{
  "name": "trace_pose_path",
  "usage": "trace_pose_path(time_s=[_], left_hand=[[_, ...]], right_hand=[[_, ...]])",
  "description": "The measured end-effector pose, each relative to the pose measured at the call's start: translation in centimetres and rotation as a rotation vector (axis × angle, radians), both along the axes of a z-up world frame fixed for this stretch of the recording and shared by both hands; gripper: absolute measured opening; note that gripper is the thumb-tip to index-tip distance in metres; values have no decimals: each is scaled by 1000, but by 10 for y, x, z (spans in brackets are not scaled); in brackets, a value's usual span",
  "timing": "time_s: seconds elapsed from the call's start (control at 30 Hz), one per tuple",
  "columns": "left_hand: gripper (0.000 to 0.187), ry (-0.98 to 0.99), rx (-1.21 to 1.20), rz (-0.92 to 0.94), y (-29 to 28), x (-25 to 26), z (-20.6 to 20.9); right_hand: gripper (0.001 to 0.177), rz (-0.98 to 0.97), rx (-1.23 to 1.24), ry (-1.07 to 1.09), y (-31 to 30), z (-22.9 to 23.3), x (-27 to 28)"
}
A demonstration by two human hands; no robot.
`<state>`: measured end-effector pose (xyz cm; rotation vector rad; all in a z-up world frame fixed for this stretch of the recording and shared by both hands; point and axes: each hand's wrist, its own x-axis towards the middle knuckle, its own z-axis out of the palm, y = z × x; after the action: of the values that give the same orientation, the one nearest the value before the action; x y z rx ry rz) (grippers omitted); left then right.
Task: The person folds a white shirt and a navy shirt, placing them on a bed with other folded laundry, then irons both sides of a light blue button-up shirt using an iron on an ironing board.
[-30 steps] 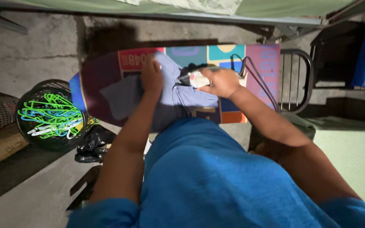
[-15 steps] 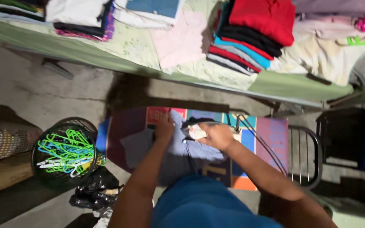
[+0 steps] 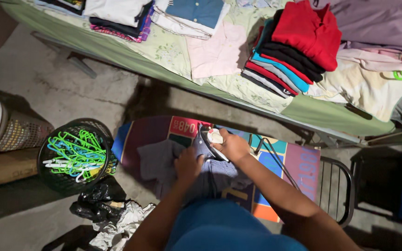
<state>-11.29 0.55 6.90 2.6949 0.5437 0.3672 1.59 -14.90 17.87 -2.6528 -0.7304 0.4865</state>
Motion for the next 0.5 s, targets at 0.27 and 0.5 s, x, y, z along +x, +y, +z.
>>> trace_pose_path(time_s=[0.27, 0.5], left_hand=[[33, 183, -401, 37, 27, 10, -40], [17, 117, -482, 168, 28, 13, -83]], right_hand=[[57, 109, -21, 7, -22, -3, -6], [56, 250, 25, -28, -45, 2, -1]])
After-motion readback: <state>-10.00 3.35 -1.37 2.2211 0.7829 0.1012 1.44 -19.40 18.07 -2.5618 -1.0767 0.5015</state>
